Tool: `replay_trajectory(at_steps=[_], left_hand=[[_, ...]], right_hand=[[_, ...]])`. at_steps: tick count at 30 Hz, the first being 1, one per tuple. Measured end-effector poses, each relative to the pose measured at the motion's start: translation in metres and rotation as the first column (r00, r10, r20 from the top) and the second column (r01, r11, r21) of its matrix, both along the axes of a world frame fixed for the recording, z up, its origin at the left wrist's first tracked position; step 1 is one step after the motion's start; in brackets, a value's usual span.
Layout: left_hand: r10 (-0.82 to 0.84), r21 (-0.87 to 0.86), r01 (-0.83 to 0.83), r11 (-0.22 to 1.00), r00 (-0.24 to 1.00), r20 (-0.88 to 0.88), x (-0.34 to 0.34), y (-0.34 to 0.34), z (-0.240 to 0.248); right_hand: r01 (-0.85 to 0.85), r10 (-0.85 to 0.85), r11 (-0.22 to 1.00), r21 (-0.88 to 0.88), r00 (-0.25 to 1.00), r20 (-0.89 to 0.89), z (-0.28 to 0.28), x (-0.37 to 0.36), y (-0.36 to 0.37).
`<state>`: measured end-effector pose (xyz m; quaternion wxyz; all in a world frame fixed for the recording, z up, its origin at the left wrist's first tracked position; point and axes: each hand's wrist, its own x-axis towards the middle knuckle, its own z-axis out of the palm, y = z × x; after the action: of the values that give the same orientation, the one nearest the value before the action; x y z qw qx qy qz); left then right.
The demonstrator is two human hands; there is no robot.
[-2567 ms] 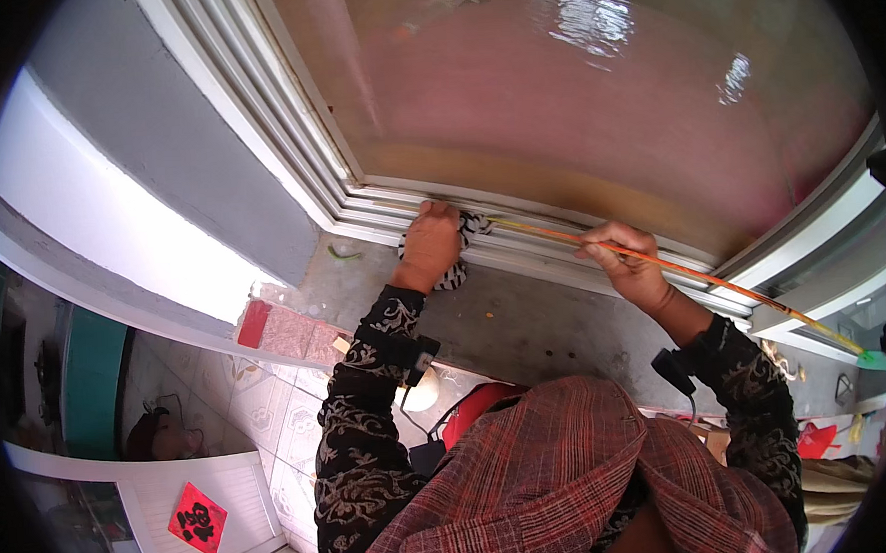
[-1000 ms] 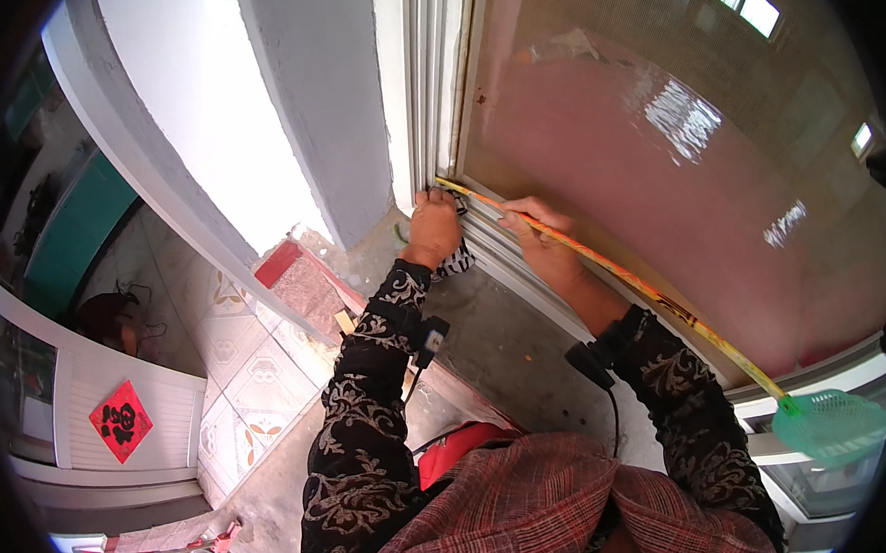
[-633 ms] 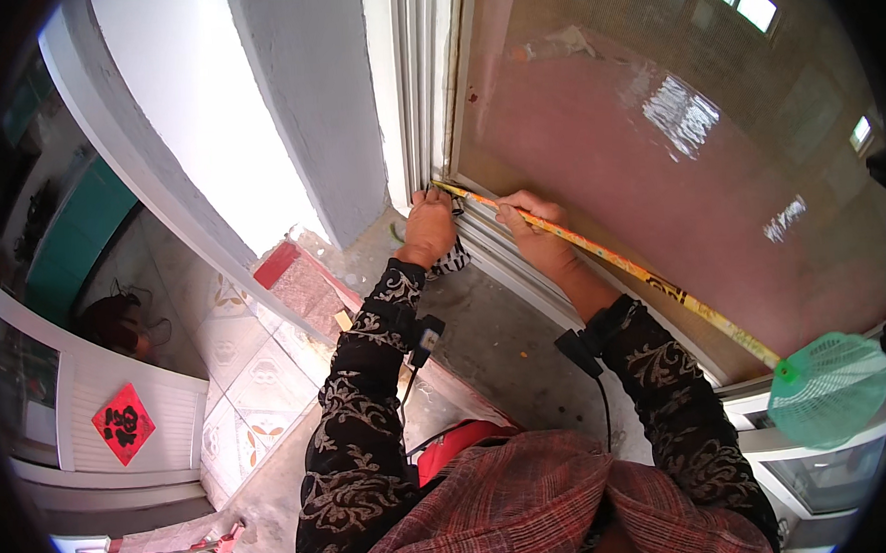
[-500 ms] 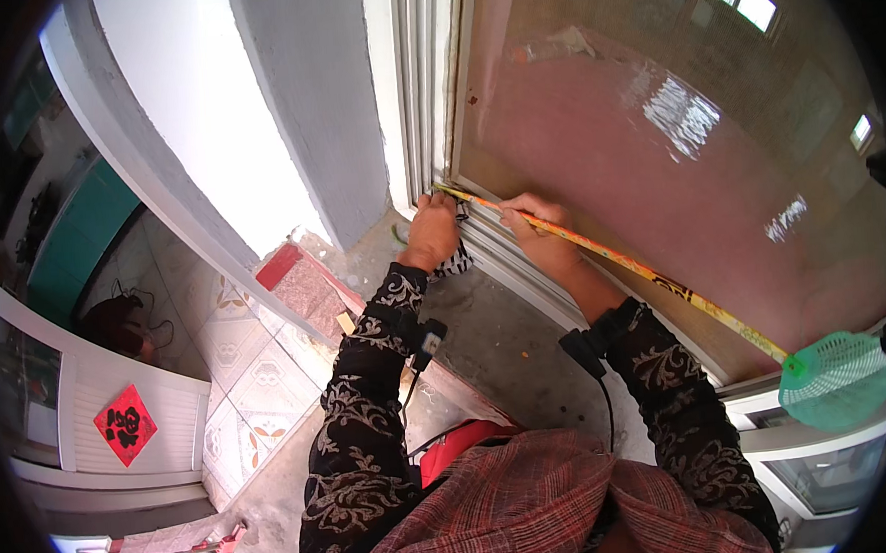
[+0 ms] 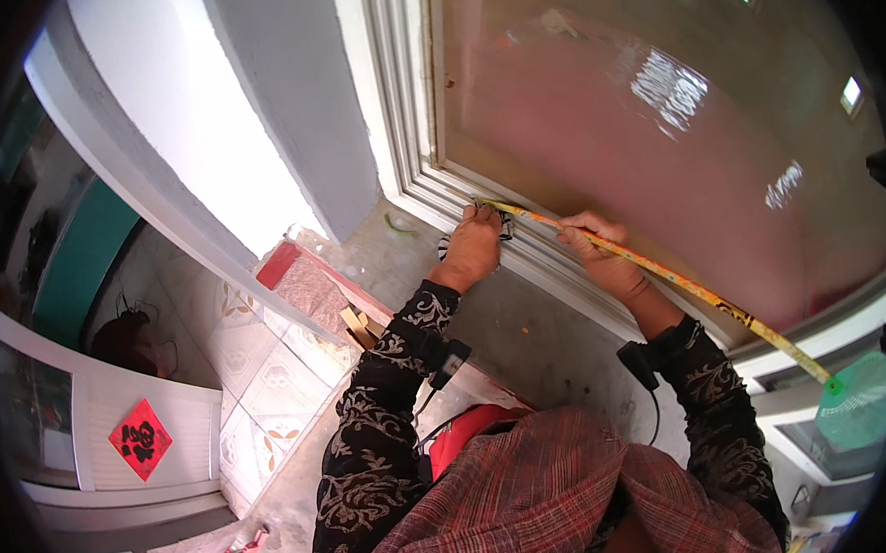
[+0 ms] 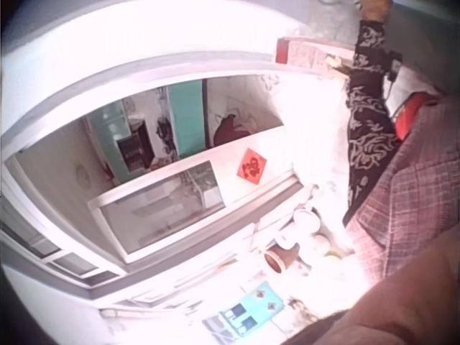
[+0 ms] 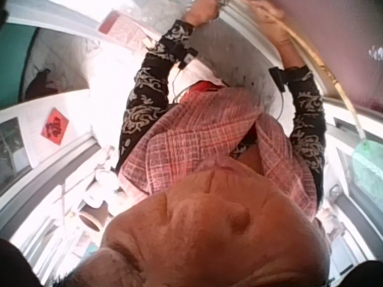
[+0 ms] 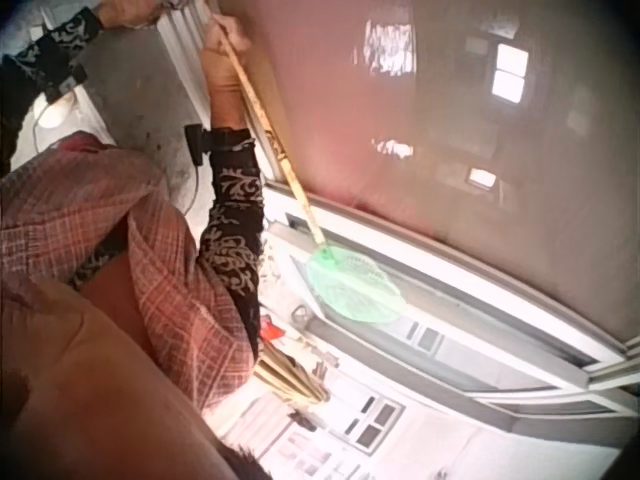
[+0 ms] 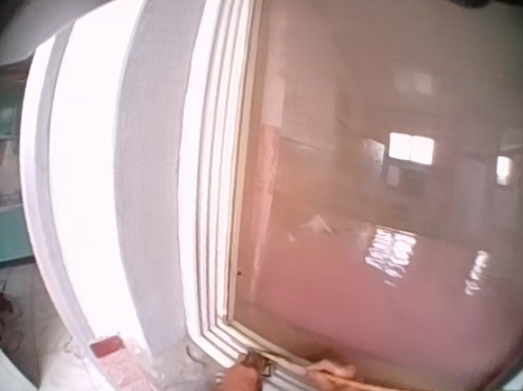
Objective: The person wipes the window frame with a cloth and then uses a long-handled brush to clean the same area. The person repeatedly wipes and brushes the window frame throughout the clip.
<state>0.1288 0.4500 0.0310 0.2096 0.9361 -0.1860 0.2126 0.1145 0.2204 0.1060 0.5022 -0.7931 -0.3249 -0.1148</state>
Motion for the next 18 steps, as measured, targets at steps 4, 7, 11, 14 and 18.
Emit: replay_trajectory(at_steps=[4, 7, 11, 14, 18], left_hand=[[-0.096, 0.049, 0.096, 0.994, 0.995, 0.008, 0.003, -0.007, -0.016], [-0.152, 0.052, 0.153, 0.987, 0.988, -0.024, 0.006, -0.012, -0.026], [-0.223, 0.015, 0.223, 0.975, 0.975, -0.008, 0.010, -0.020, -0.039], [-0.276, -0.005, 0.276, 0.961, 0.961, 0.034, 0.012, -0.027, -0.047], [-0.327, -0.049, 0.324, 0.945, 0.942, -0.078, 0.011, -0.036, -0.057]], right_hand=[[0.031, -0.035, 0.999, -0.033, 0.994, -0.105, -0.010, -0.001, -0.015], [0.017, -0.021, 1.000, -0.023, 0.986, -0.168, -0.014, -0.002, -0.024], [0.071, -0.089, 0.993, -0.094, 0.975, -0.202, -0.016, -0.002, -0.031], [0.036, -0.046, 0.998, -0.056, 0.979, -0.198, -0.016, -0.004, -0.035], [0.057, -0.079, 0.990, -0.128, 0.982, -0.174, -0.016, -0.006, -0.043]])
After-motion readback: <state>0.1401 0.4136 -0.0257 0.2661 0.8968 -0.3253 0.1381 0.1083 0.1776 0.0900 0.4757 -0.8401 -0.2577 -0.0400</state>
